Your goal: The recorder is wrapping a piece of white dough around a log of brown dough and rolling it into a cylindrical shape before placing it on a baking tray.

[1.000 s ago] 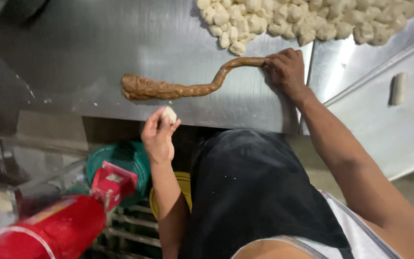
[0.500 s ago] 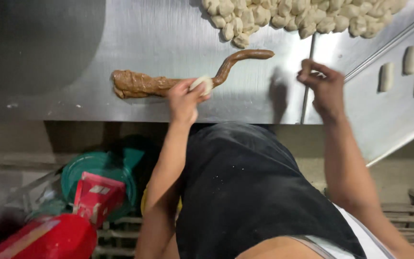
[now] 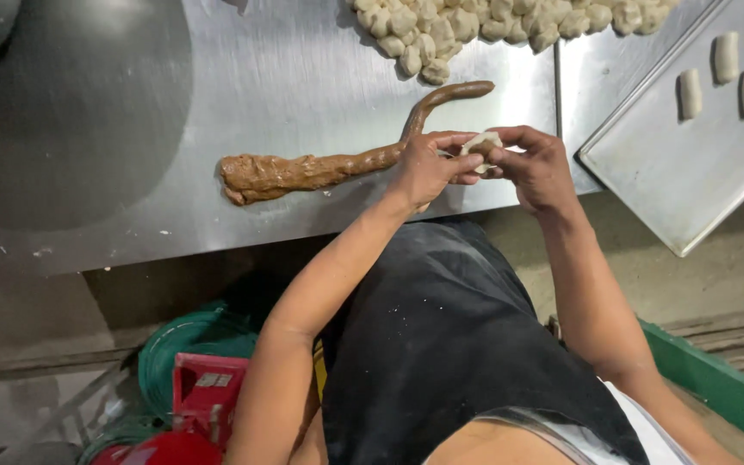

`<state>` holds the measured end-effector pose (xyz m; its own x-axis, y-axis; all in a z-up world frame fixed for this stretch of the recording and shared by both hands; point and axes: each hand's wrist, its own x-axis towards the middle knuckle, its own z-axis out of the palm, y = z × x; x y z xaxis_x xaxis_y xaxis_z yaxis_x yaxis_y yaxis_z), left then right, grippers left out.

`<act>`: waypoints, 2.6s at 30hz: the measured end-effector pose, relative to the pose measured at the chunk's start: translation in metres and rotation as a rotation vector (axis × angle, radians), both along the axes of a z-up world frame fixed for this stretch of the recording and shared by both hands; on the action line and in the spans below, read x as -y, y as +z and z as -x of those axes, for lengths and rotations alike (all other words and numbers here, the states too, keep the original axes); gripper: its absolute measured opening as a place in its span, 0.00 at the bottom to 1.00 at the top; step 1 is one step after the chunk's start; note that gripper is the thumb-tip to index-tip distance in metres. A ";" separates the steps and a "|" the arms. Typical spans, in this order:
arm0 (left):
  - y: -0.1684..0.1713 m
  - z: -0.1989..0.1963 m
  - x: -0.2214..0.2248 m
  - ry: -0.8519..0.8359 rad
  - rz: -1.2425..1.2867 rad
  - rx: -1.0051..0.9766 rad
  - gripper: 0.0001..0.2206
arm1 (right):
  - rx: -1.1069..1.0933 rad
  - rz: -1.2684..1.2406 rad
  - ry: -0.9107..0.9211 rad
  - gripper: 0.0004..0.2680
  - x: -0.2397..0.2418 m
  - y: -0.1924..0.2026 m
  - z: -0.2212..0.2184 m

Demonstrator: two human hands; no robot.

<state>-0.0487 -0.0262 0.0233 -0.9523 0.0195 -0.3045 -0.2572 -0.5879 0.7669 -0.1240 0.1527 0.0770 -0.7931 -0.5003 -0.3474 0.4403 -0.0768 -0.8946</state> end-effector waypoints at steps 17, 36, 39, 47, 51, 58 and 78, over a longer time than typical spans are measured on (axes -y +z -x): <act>-0.116 0.038 -0.101 0.353 1.137 0.150 0.08 | -0.615 -0.509 0.048 0.05 -0.059 -0.110 0.023; -0.076 -0.035 -0.017 0.132 1.236 0.129 0.05 | -1.563 -1.025 0.346 0.28 0.023 -0.105 0.056; -0.067 -0.002 -0.021 -0.053 1.330 0.089 0.04 | -1.359 -0.963 0.320 0.30 0.026 -0.108 0.071; -0.089 0.070 -0.045 -0.188 1.289 -0.072 0.08 | -1.189 -0.668 0.345 0.13 -0.056 -0.107 0.066; -0.083 0.067 -0.041 -0.242 1.217 -0.122 0.06 | -0.998 -0.593 0.358 0.08 -0.059 -0.084 0.056; -0.061 0.065 -0.048 -0.111 1.459 -0.141 0.10 | -1.109 -0.767 0.275 0.10 -0.058 -0.109 0.062; -0.068 0.030 -0.056 -0.242 1.511 -0.221 0.12 | -1.070 -0.954 0.458 0.14 -0.044 -0.104 0.004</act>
<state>-0.0789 0.0301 -0.0445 -0.9991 -0.0111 -0.0405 -0.0339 0.7815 0.6230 -0.1280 0.1963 -0.0266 -0.7178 -0.6944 -0.0507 -0.6104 0.6627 -0.4338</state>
